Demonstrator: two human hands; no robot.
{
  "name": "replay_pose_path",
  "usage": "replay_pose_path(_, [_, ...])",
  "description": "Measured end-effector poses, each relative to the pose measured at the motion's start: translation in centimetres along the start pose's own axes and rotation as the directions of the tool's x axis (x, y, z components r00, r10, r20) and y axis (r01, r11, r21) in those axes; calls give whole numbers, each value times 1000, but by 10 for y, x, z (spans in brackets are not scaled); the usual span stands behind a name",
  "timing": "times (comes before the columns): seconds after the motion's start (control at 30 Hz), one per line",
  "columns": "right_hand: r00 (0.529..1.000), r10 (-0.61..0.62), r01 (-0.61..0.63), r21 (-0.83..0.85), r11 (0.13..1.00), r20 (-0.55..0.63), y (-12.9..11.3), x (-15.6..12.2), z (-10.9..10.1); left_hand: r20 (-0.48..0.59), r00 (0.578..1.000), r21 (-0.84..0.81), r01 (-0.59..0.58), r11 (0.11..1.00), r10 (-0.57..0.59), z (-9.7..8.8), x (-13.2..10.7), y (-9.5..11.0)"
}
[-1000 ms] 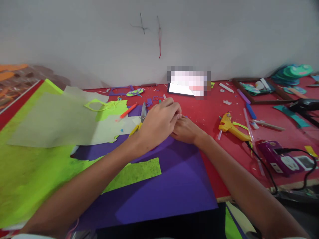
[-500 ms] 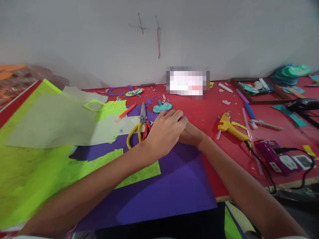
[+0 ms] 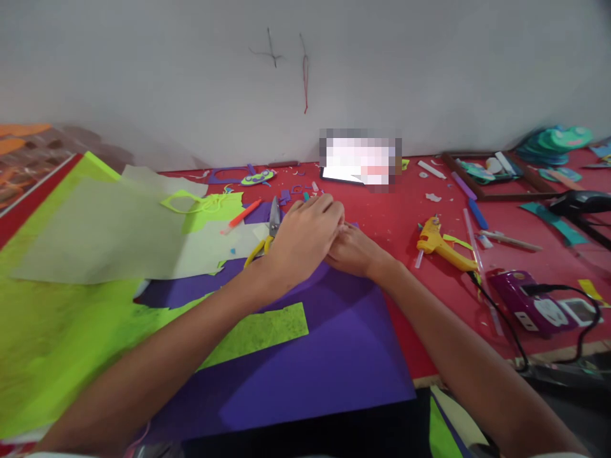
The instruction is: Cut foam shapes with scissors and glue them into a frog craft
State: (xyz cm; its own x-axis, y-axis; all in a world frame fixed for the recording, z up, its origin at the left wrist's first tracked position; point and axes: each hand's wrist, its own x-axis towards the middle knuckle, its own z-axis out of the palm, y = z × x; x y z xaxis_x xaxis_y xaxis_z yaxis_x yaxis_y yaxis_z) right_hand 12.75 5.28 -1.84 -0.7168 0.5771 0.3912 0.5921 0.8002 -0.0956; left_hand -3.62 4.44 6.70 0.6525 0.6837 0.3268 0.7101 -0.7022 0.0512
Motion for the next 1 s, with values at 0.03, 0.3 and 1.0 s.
replay_pose_path(0.03, [1000,-15,15,-16,1000,-16,-1,0,-2,-16,1000,-16,20,1000,-20,-3,1,-4])
replay_pose_path(0.3, [998,-62,61,-71,996,-11,-5,3,-11,-133,954,-58,265,963,-270,-19,14,-65])
replay_pose_path(1.0, [977,173,-162,95,982,-123,-5,0,-22,-106,652,30,757,652,-751,-11,-40,-202])
